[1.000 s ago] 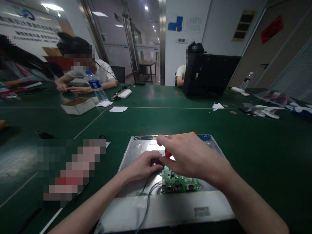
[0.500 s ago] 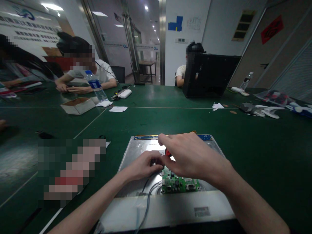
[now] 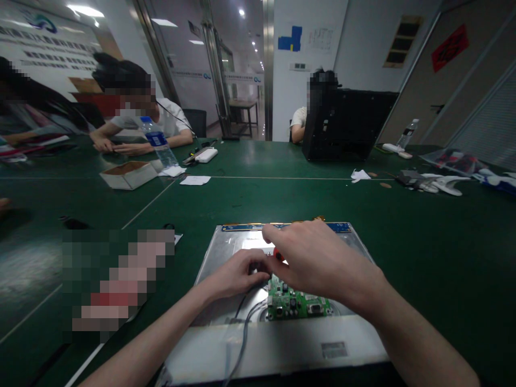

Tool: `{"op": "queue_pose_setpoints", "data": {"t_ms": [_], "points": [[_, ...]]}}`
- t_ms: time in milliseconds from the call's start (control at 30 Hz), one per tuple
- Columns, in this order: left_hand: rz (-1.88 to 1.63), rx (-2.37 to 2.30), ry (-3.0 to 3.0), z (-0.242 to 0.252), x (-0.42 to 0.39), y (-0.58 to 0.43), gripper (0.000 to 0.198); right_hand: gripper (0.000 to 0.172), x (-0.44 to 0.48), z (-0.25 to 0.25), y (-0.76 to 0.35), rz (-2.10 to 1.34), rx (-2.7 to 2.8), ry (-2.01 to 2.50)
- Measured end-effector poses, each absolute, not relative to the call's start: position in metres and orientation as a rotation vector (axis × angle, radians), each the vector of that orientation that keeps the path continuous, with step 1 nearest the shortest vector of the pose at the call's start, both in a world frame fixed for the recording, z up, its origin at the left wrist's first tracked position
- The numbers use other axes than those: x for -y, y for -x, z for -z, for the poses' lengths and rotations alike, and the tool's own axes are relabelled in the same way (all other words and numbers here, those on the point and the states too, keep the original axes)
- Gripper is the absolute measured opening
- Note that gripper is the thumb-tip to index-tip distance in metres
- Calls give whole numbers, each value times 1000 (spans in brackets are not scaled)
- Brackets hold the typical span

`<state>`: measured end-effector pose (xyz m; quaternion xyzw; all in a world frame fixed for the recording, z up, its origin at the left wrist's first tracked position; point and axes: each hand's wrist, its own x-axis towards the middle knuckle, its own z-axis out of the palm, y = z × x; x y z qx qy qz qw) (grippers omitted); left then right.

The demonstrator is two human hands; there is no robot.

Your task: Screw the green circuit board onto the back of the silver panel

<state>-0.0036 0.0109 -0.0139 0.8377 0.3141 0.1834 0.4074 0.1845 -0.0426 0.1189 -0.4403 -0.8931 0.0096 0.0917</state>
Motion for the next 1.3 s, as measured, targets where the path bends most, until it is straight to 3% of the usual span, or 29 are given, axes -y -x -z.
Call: {"op": "queue_pose_setpoints", "data": {"t_ms": [300, 567, 1300], "points": [[-431, -809, -2126, 20, -13, 7, 10, 22, 42, -118, -186, -14, 2644, 1322], [-461, -786, -2112, 17, -12, 5, 11, 13, 44, -118, -185, -9, 2660, 1286], [-436, -817, -2119, 15, -11, 5, 6, 21, 39, -118, -184, -30, 2632, 1323]]}}
